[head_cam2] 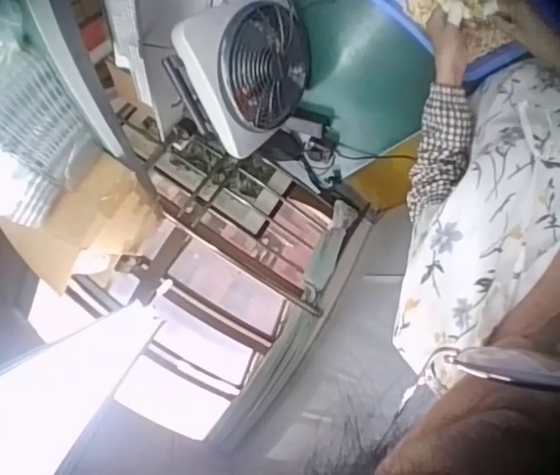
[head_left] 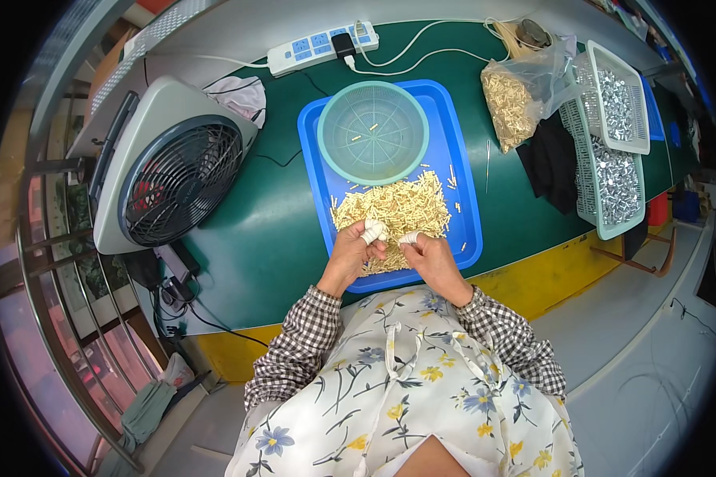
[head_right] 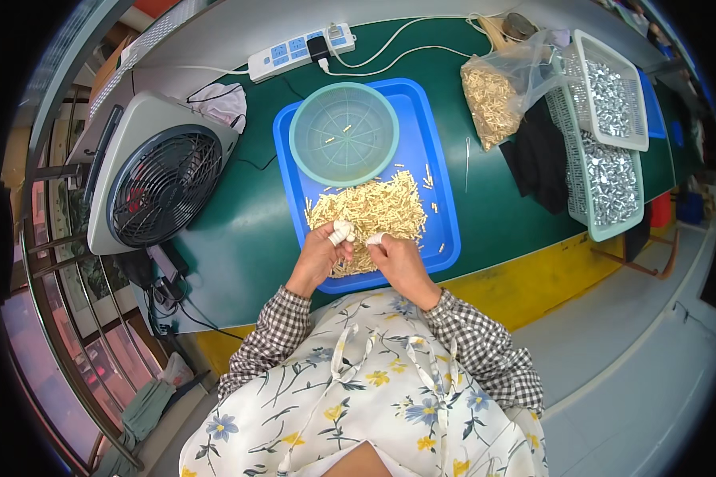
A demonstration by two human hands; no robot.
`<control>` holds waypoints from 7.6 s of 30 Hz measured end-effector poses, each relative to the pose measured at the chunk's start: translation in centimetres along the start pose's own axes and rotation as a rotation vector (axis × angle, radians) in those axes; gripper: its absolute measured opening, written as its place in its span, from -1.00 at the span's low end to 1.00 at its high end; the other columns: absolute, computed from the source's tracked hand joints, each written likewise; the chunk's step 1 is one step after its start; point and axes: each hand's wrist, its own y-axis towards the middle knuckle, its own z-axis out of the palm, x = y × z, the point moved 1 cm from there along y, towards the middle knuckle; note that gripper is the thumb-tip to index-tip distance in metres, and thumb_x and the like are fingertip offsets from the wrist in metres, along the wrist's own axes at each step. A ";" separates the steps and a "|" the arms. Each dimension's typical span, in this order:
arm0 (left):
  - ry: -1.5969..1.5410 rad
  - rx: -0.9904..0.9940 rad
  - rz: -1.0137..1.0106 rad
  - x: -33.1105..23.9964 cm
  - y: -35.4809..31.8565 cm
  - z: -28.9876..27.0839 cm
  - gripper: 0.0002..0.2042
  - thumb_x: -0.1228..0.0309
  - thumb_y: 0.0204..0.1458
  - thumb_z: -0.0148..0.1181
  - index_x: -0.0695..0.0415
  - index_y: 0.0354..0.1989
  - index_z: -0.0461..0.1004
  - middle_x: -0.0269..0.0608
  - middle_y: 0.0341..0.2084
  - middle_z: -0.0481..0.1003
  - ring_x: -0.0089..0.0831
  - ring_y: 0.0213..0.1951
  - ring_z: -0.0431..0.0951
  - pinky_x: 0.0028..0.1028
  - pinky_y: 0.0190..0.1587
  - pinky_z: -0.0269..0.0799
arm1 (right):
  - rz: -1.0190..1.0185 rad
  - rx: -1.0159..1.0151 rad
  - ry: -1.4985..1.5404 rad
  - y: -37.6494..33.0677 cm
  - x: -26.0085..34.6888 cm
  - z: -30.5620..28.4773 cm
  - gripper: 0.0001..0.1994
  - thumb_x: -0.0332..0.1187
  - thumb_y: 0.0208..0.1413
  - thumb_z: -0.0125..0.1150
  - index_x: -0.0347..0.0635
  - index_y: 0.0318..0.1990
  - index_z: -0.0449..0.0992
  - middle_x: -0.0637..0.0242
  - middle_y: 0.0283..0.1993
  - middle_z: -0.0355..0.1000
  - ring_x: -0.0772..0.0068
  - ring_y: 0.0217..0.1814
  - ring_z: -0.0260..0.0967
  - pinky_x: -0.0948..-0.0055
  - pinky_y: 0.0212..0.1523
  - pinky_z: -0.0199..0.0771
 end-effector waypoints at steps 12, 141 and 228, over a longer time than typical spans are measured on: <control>-0.126 -0.019 -0.027 0.4 -0.1 1.9 -0.85 0.48 0.08 0.02 0.26 -0.21 0.39 -0.26 -0.50 0.46 -0.58 -0.50 0.47 -0.63 -0.48 0.46 | -0.220 -0.148 -0.091 0.5 0.2 0.8 -0.89 -0.46 0.05 0.05 -0.33 -0.42 0.38 0.10 -0.59 0.35 0.20 -0.61 0.29 0.34 -0.58 0.26; 0.890 -0.179 0.568 -1.1 3.2 2.3 -0.83 0.48 0.02 0.04 0.26 -0.22 0.38 -0.15 -0.42 0.42 -0.44 -0.55 0.43 -0.47 -0.58 0.36 | 0.207 -0.006 0.756 2.3 -1.7 -2.2 -0.85 -0.40 0.13 -0.02 -0.30 -0.23 0.39 0.30 -0.48 0.40 0.61 -0.57 0.26 0.64 -0.52 0.29; 1.489 -0.116 0.748 -0.6 3.6 4.0 -0.86 0.54 -0.06 0.09 0.17 -0.28 0.39 -0.16 -0.49 0.38 -0.28 -0.49 0.44 -0.39 -0.48 0.39 | 0.177 -0.011 0.461 0.1 -2.9 -0.9 -0.85 -0.43 0.13 -0.02 -0.29 -0.19 0.37 0.45 -0.62 0.28 0.71 -0.65 0.20 0.68 -0.65 0.20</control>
